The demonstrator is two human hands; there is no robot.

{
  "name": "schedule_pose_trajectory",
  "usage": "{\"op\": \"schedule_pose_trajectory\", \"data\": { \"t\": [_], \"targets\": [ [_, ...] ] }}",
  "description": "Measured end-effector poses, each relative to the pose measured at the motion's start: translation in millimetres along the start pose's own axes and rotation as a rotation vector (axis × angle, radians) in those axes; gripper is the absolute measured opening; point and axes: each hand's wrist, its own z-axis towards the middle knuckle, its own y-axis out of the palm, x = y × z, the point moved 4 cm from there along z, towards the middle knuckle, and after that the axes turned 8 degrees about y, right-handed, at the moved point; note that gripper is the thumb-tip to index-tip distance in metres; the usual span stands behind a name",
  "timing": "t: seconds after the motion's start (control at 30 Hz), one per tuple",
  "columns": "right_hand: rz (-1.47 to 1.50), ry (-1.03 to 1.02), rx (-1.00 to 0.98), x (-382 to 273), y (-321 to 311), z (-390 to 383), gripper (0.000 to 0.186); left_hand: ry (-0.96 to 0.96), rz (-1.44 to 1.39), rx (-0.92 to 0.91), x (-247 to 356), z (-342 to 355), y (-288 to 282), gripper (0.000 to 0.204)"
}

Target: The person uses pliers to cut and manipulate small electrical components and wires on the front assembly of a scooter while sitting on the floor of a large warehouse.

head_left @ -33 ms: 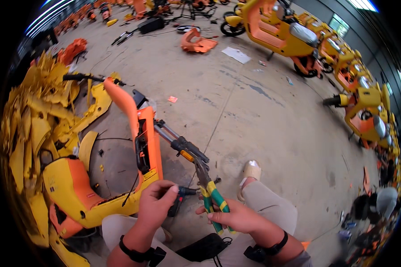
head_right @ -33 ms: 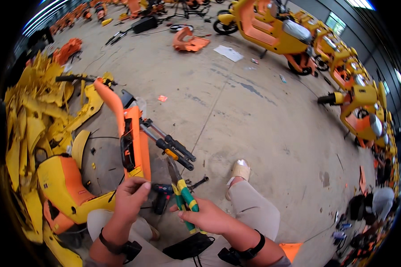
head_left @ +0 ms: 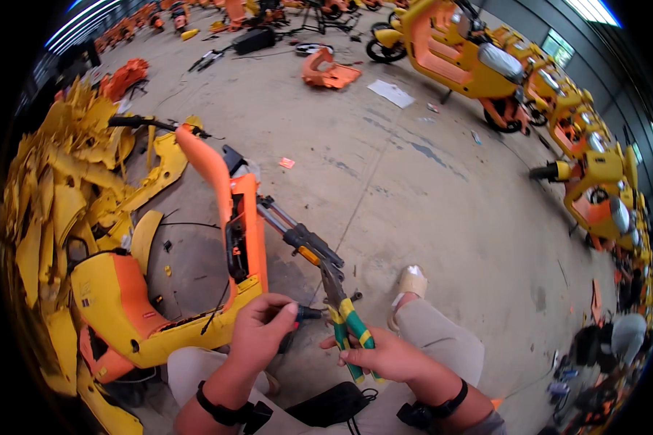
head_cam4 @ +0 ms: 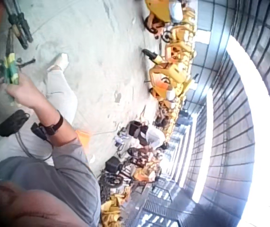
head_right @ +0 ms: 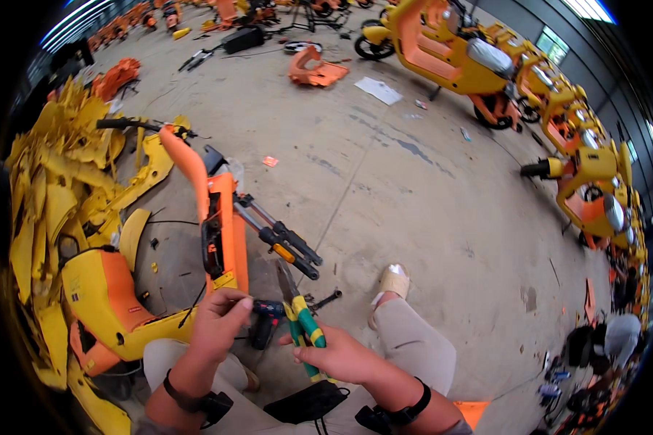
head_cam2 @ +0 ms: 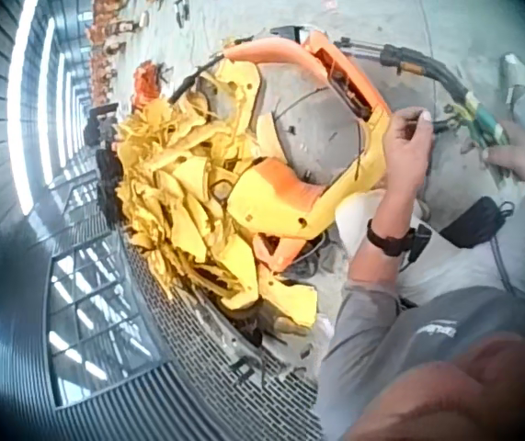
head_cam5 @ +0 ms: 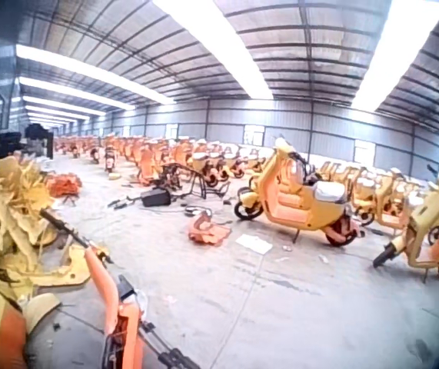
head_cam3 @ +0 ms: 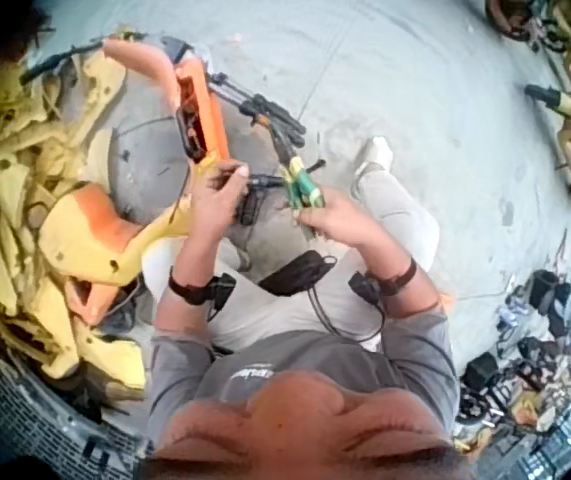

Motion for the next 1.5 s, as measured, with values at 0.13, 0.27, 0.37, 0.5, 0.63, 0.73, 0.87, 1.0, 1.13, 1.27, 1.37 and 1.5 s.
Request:
{"op": "schedule_pose_trajectory", "data": {
  "t": [0.13, 0.27, 0.37, 0.5, 0.63, 0.73, 0.87, 1.0, 1.13, 1.27, 1.37, 1.5],
  "targets": [
    [0.135, -0.052, -0.091, 11, 8, 8, 0.055, 0.004, -0.090, -0.128, -5, 4, 13, 0.014],
    [0.089, 0.002, -0.128, 12, 7, 9, 0.060, 0.052, -0.121, -0.142, -10, 6, 17, 0.011],
    [0.013, -0.018, -0.102, 11, 6, 9, 0.061, 0.039, -0.145, -0.151, -4, 6, 15, 0.006],
    [-0.232, 0.056, -0.020, 13, 8, 4, 0.059, -0.003, -0.176, -0.176, -9, 2, 12, 0.003],
    [-0.186, 0.035, 0.015, 14, 13, 2, 0.053, -0.017, -0.205, -0.174, -8, -1, 13, 0.003],
    [-0.296, 0.009, 0.083, 6, 17, -2, 0.050, 0.056, -0.200, -0.166, -13, 0, 12, 0.007],
    [-0.345, -0.034, 0.123, 7, 18, -3, 0.044, 0.092, -0.152, -0.160, -14, -1, 11, 0.008],
    [-0.437, -0.068, 0.177, 10, 18, -2, 0.035, 0.131, -0.136, -0.163, -12, -4, 12, 0.009],
    [-0.331, 0.030, 0.150, 13, 18, 1, 0.034, 0.100, -0.123, -0.158, -21, -4, 11, 0.008],
    [-0.387, -0.126, 0.214, 15, 13, 8, 0.035, 0.100, -0.127, -0.151, -10, -1, 15, 0.005],
    [-0.106, -0.075, 0.083, 21, 14, 17, 0.038, 0.113, -0.151, -0.145, -13, 3, 14, 0.003],
    [-0.094, 0.001, 0.078, 15, 15, 23, 0.034, 0.114, -0.138, -0.117, -9, 5, 9, 0.003]
  ]
}}
